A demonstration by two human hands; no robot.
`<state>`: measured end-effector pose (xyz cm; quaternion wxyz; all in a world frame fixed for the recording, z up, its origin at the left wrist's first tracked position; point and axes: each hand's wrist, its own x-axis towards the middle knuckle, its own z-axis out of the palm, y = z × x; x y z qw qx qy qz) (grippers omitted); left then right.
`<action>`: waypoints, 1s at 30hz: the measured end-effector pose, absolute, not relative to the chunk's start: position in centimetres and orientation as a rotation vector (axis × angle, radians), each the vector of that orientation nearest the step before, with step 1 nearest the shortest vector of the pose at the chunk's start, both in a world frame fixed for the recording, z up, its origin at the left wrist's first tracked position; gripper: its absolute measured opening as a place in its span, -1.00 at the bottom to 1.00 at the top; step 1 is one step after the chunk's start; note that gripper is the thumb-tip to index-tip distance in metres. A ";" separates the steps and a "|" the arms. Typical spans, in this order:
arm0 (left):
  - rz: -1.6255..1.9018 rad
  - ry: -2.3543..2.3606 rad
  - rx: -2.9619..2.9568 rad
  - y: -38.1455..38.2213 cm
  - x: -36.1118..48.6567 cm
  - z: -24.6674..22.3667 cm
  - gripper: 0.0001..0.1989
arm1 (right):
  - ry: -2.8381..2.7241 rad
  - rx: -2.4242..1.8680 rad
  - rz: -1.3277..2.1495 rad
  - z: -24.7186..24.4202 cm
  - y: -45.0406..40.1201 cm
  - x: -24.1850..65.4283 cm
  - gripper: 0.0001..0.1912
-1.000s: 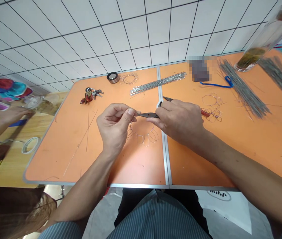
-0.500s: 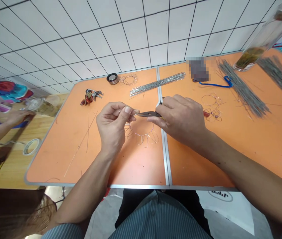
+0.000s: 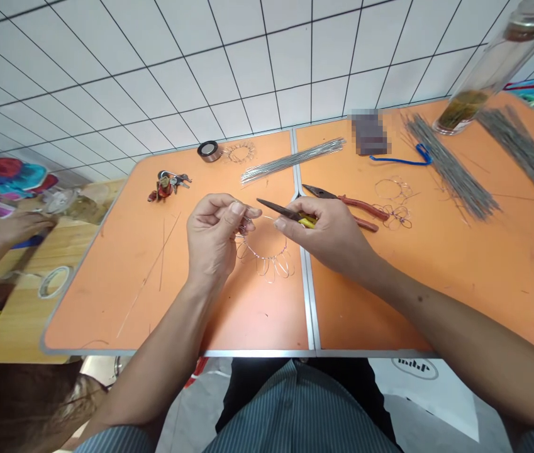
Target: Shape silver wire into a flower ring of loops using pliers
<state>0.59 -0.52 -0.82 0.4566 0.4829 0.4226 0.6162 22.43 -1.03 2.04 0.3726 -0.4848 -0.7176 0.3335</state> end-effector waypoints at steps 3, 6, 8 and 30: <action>1.512 1.046 1.206 -0.7 0.9 -0.9 -0.65 | -1.824 -1.255 0.895 2.1 -1.3 22.0 -0.78; 1.513 1.031 1.214 -0.8 1.2 -1.0 -0.67 | -1.817 -1.268 0.921 2.2 -1.5 21.8 -0.76; 1.504 1.031 1.212 -0.8 1.3 -1.1 -0.67 | -1.821 -1.265 0.918 2.3 -1.6 21.8 -0.75; 1.384 1.042 1.139 -0.4 1.2 -1.7 -0.66 | -1.828 -1.265 1.010 1.6 -1.0 22.0 -0.70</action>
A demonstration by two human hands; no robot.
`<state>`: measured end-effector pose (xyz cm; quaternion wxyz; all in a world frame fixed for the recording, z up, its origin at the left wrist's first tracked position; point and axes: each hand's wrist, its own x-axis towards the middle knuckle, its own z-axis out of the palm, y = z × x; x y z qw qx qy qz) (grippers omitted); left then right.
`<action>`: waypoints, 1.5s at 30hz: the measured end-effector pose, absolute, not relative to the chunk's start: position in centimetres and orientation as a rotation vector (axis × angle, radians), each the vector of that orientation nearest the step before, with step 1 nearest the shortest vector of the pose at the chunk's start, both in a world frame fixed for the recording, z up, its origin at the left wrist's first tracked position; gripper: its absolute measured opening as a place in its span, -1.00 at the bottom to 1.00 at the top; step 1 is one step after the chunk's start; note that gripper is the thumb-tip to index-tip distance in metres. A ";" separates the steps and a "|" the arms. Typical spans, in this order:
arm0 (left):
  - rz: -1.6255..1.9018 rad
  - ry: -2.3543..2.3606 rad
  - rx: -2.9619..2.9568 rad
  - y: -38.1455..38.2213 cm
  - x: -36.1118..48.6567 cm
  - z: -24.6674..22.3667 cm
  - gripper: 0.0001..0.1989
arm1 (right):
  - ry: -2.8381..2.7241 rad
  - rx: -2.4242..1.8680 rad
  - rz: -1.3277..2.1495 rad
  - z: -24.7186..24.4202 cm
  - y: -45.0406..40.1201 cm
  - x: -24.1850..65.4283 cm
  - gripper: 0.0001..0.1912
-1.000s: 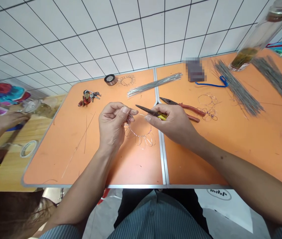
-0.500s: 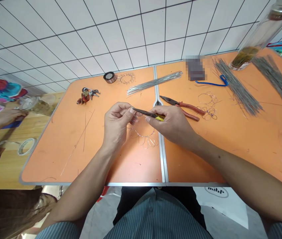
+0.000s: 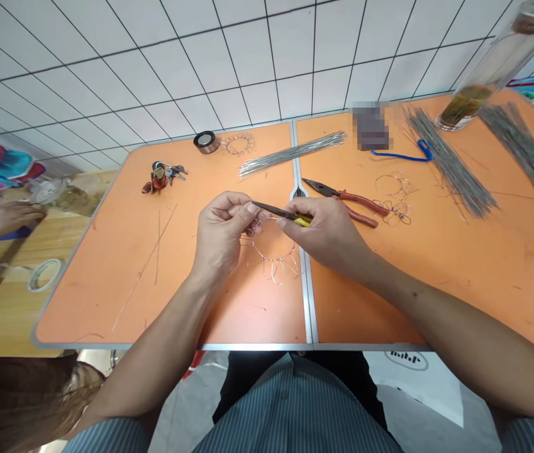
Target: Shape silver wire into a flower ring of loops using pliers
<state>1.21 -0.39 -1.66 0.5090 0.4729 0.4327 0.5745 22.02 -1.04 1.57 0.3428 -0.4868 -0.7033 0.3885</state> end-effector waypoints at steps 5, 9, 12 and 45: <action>1.431 1.028 1.134 -0.4 1.2 -1.7 -0.69 | -1.840 -1.303 1.014 1.7 -0.9 21.9 -0.74; 1.476 1.038 1.167 -0.5 1.3 -1.4 -0.69 | -1.876 -1.320 0.972 1.5 -0.8 22.1 -0.71; 1.510 1.031 1.189 -0.7 1.3 -1.1 -0.71 | -1.919 -1.317 0.852 1.2 -0.7 22.3 -0.69; 1.541 1.113 1.105 0.7 -0.1 -1.2 -0.62 | -2.456 -1.681 -0.021 -0.7 0.5 26.5 -0.70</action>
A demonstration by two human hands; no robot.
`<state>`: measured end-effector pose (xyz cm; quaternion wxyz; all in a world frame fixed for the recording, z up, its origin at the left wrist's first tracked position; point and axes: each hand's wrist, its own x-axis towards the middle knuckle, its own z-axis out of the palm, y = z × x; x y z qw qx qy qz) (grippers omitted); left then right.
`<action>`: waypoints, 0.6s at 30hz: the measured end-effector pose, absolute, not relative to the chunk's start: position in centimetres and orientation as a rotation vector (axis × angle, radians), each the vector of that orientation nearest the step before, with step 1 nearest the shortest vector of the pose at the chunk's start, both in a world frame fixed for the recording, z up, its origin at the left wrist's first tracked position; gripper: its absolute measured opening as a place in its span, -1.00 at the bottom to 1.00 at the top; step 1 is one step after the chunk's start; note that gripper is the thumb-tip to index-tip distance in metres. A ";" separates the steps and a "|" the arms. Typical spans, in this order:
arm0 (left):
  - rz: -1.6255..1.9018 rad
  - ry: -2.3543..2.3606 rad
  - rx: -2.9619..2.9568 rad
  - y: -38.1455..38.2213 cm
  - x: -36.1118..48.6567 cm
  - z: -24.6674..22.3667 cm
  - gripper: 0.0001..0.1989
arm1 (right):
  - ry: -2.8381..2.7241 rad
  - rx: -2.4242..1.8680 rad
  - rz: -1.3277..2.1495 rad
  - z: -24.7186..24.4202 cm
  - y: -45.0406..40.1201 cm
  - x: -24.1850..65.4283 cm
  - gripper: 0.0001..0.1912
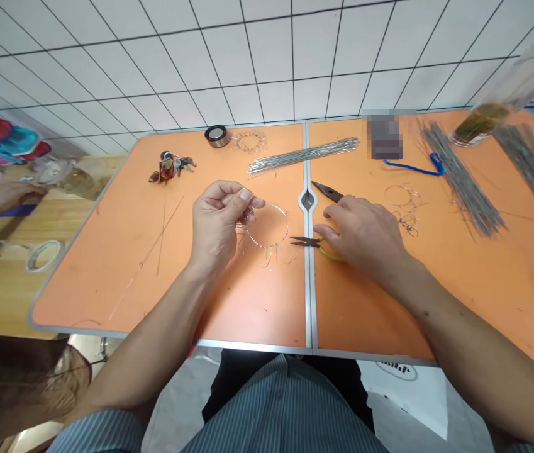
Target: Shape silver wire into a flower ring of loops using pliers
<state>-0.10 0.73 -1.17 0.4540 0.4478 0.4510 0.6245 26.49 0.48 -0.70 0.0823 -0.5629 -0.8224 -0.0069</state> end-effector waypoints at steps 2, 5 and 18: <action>1.534 1.108 1.096 0.8 -0.1 -1.1 -0.62 | -2.486 -1.709 -0.109 -0.6 0.6 26.6 -0.66; 1.536 1.096 1.079 0.8 0.0 -1.0 -0.62 | -2.437 -1.780 -0.271 -0.4 0.8 27.1 -0.58; 1.547 1.084 1.065 0.7 -0.2 -0.8 -0.62 | -2.515 -1.937 -0.403 -2.0 2.8 28.0 -0.51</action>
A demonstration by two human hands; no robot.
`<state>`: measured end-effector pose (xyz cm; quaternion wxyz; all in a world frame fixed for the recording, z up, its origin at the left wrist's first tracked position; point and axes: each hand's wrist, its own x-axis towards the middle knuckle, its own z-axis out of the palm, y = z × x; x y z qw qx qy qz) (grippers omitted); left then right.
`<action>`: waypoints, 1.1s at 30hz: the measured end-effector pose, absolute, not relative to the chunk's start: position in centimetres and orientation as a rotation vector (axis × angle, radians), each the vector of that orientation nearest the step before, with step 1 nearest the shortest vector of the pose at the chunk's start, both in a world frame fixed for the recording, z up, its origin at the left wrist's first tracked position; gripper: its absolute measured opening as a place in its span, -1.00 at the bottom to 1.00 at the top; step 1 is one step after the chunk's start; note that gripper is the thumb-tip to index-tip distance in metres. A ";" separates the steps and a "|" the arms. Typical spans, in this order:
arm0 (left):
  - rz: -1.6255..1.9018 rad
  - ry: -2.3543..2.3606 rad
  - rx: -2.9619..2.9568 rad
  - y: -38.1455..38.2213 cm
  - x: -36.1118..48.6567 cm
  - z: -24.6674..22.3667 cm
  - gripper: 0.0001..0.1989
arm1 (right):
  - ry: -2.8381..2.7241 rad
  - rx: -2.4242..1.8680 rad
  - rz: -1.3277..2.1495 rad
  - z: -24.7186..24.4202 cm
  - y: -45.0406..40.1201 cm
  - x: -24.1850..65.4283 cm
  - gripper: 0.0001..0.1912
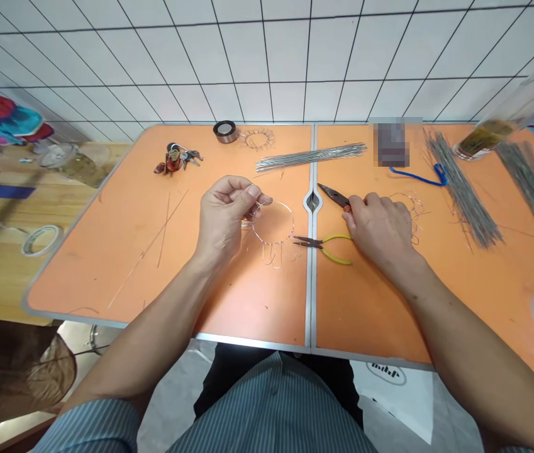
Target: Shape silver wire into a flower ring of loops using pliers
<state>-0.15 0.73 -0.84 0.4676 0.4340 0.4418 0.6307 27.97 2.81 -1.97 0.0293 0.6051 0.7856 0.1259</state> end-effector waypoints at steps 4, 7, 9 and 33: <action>1.549 1.074 1.047 0.9 -0.3 -0.9 -0.63 | 2.427 1.867 0.405 -1.7 2.5 27.5 -0.48; 1.544 1.093 1.035 1.0 -0.4 -1.0 -0.63 | 2.413 1.943 0.366 -1.4 2.1 27.0 -0.47; 1.545 1.093 1.032 1.2 -0.5 -1.1 -0.62 | 2.394 2.031 0.288 -1.0 1.8 26.8 -0.47; 1.731 1.066 0.985 1.3 -1.8 0.4 -0.64 | 2.430 1.980 -1.789 1.3 -0.4 25.1 -0.60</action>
